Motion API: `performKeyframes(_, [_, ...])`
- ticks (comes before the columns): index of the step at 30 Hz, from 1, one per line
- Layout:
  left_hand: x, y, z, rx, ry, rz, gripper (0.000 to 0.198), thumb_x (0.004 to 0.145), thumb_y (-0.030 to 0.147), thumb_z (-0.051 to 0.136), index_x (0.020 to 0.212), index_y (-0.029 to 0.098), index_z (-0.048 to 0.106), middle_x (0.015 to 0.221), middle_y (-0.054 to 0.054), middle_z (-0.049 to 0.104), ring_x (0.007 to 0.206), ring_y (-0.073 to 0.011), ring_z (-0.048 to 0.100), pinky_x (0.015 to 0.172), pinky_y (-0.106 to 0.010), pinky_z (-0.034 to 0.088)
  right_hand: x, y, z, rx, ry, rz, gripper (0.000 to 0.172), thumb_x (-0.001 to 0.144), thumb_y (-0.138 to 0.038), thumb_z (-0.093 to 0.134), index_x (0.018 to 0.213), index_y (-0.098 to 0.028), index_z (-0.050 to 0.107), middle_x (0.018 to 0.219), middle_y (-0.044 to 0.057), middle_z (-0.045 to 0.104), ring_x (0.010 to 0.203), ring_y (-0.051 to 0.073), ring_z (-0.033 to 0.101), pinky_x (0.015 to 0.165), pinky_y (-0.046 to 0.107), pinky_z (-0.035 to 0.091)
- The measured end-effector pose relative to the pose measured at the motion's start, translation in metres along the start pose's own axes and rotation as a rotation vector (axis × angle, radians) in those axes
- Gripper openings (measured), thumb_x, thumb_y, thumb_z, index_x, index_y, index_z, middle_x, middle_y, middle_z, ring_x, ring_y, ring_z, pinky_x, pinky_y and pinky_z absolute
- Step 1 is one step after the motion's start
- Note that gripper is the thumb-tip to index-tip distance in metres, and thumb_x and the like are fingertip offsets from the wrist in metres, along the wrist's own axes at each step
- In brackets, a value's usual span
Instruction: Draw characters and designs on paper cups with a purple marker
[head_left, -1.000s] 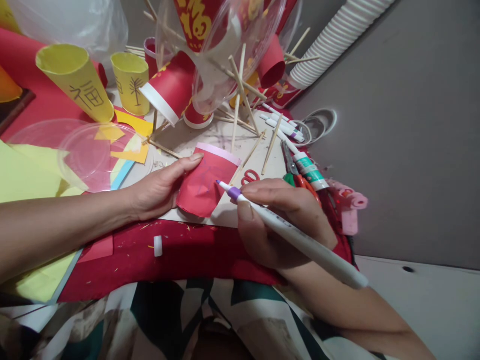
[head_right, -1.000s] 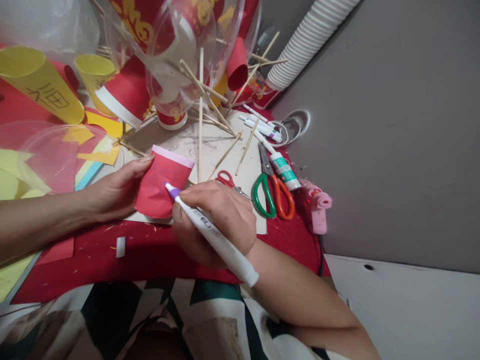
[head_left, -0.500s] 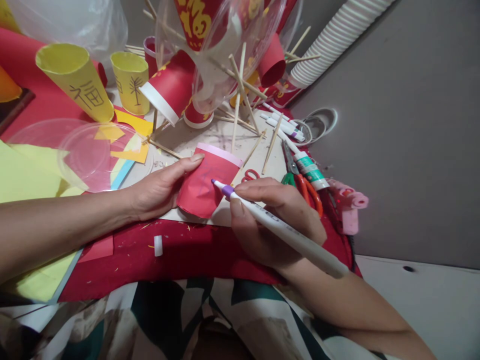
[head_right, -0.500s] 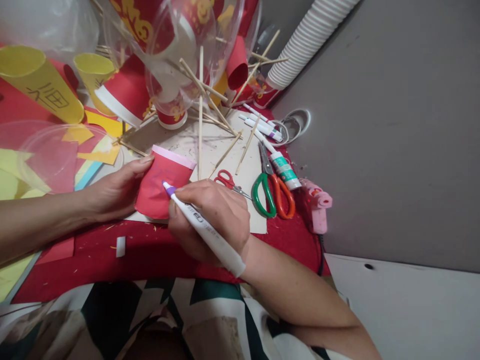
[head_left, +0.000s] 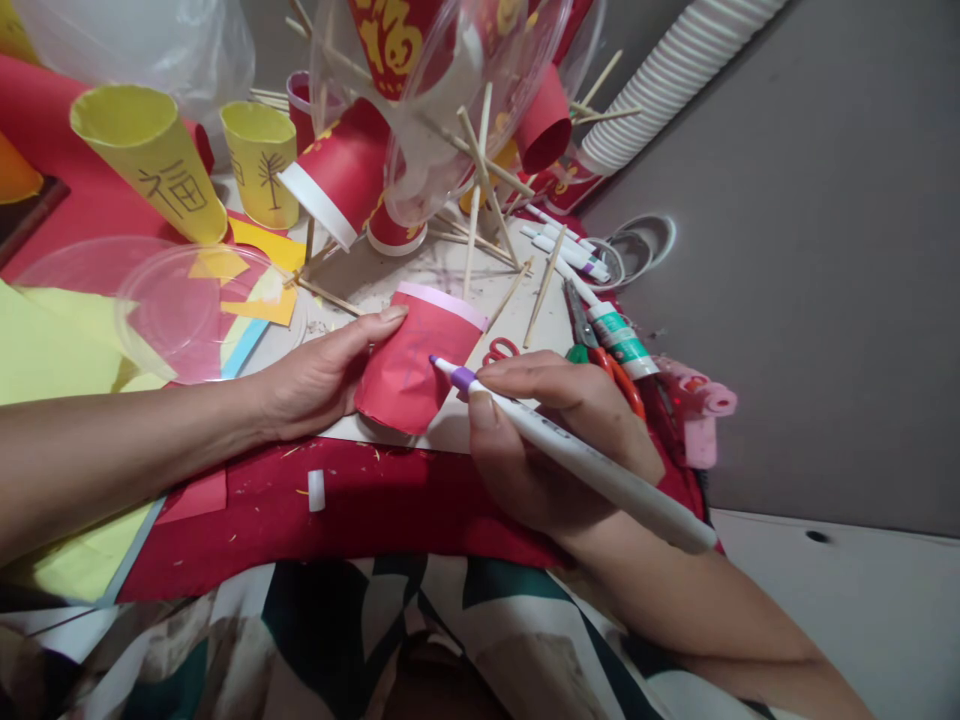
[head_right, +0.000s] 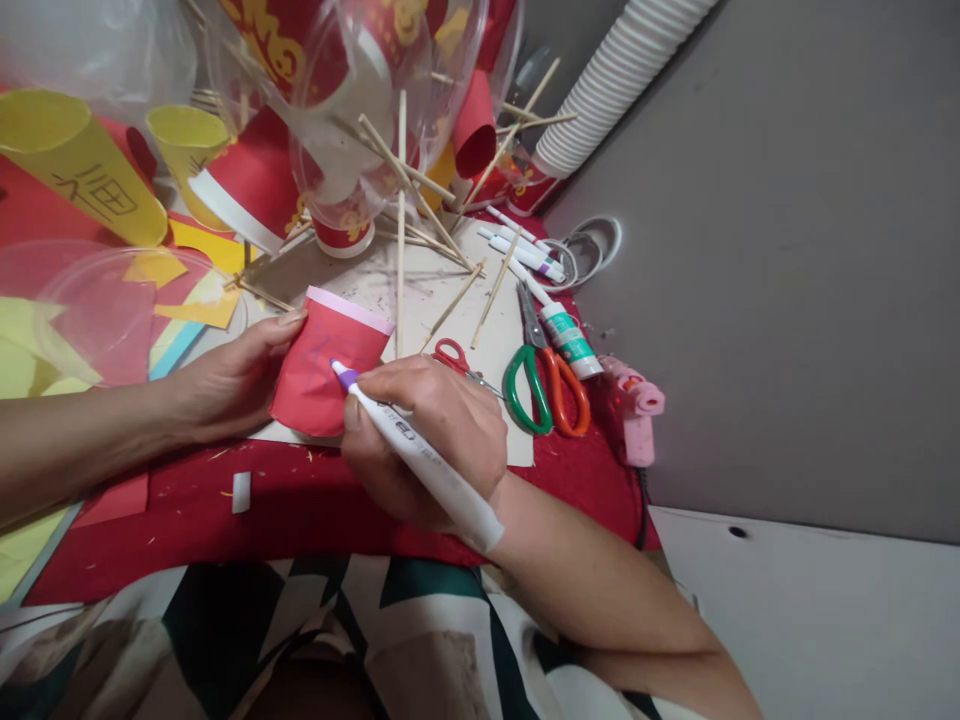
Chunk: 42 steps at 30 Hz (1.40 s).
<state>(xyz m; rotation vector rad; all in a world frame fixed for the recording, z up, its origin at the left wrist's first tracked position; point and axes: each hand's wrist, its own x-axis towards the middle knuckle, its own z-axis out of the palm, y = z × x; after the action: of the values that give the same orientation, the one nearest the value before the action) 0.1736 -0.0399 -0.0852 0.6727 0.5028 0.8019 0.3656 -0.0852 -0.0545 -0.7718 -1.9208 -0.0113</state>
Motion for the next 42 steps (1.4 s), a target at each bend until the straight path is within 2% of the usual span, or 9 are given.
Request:
performKeyframes(7, [-0.001, 0.001, -0.002, 0.019, 0.006, -0.012, 0.034, 0.092, 0.047, 0.073, 0.101, 0.015, 0.08, 0.1, -0.008, 0.083, 0.097, -0.0236, 0.078, 0.089, -0.031, 0.062, 0.002, -0.001, -0.002, -0.012, 0.003, -0.018, 0.025, 0.084, -0.01, 0.066, 0.103, -0.027, 0.063, 0.079, 0.0, 0.075, 0.066, 0.018, 0.077, 0.055, 0.027, 0.065])
performKeyframes(10, [0.0, 0.001, -0.001, 0.008, 0.015, -0.008, 0.033, 0.092, 0.046, 0.074, 0.1, 0.015, 0.08, 0.099, -0.008, 0.083, 0.097, -0.0245, 0.078, 0.091, -0.033, 0.062, 0.002, -0.001, -0.001, -0.022, -0.013, 0.035, 0.027, 0.085, -0.009, 0.065, 0.104, -0.029, 0.062, 0.08, 0.0, 0.074, 0.068, 0.02, 0.077, 0.055, 0.03, 0.064])
performKeyframes(15, [0.0, 0.001, 0.001, -0.003, 0.019, 0.019, 0.029, 0.089, 0.044, 0.077, 0.097, 0.016, 0.08, 0.1, -0.007, 0.083, 0.102, -0.0255, 0.078, 0.096, -0.035, 0.062, 0.001, -0.001, -0.001, -0.011, 0.008, -0.004, 0.027, 0.084, -0.009, 0.067, 0.104, -0.027, 0.064, 0.078, 0.002, 0.074, 0.066, 0.02, 0.076, 0.053, 0.029, 0.063])
performKeyframes(18, [0.0, 0.001, 0.001, -0.002, 0.023, 0.03, 0.028, 0.088, 0.043, 0.078, 0.097, 0.016, 0.079, 0.101, -0.007, 0.083, 0.105, -0.0266, 0.077, 0.099, -0.036, 0.061, 0.002, -0.002, -0.002, -0.044, 0.019, 0.021, 0.026, 0.084, -0.008, 0.068, 0.103, -0.027, 0.064, 0.079, 0.002, 0.074, 0.068, 0.019, 0.077, 0.056, 0.029, 0.064])
performKeyframes(22, [0.0, 0.002, 0.001, -0.009, 0.046, 0.024, 0.026, 0.088, 0.041, 0.079, 0.095, 0.016, 0.079, 0.098, -0.006, 0.083, 0.104, -0.0264, 0.077, 0.096, -0.034, 0.061, 0.004, -0.003, -0.004, -0.068, 0.006, 0.013, 0.022, 0.085, -0.009, 0.069, 0.1, -0.025, 0.064, 0.078, 0.001, 0.075, 0.067, 0.018, 0.077, 0.056, 0.026, 0.063])
performKeyframes(26, [0.0, 0.003, 0.002, -0.024, 0.06, 0.029, 0.025, 0.09, 0.04, 0.077, 0.096, 0.015, 0.079, 0.099, -0.007, 0.083, 0.105, -0.0268, 0.077, 0.095, -0.034, 0.061, 0.002, -0.001, 0.001, -0.082, 0.092, 0.029, 0.016, 0.085, -0.013, 0.067, 0.095, -0.024, 0.063, 0.074, 0.002, 0.075, 0.062, 0.018, 0.076, 0.05, 0.027, 0.06])
performKeyframes(33, [0.001, 0.004, 0.003, -0.101, 0.031, 0.042, 0.02, 0.092, 0.035, 0.075, 0.095, 0.016, 0.08, 0.087, -0.003, 0.083, 0.082, -0.0176, 0.078, 0.081, -0.025, 0.06, 0.001, 0.002, 0.006, -0.084, 0.152, 0.042, 0.013, 0.083, -0.015, 0.068, 0.093, -0.023, 0.064, 0.072, 0.001, 0.075, 0.058, 0.017, 0.074, 0.048, 0.025, 0.057])
performKeyframes(37, [0.0, 0.004, 0.003, -0.117, 0.025, 0.051, 0.02, 0.093, 0.034, 0.074, 0.095, 0.015, 0.081, 0.087, -0.003, 0.083, 0.079, -0.0156, 0.077, 0.079, -0.022, 0.061, 0.002, 0.002, 0.003, -0.066, 0.088, 0.037, 0.015, 0.083, -0.013, 0.069, 0.092, -0.025, 0.065, 0.073, 0.0, 0.075, 0.06, 0.018, 0.075, 0.051, 0.027, 0.06])
performKeyframes(42, [0.0, 0.004, 0.001, -0.129, 0.039, 0.055, 0.019, 0.092, 0.035, 0.076, 0.094, 0.016, 0.08, 0.087, -0.003, 0.083, 0.079, -0.0155, 0.076, 0.081, -0.022, 0.061, 0.0, 0.0, 0.006, -0.09, 0.165, 0.095, 0.012, 0.083, -0.015, 0.068, 0.089, -0.025, 0.065, 0.073, 0.001, 0.076, 0.057, 0.016, 0.071, 0.048, 0.026, 0.054])
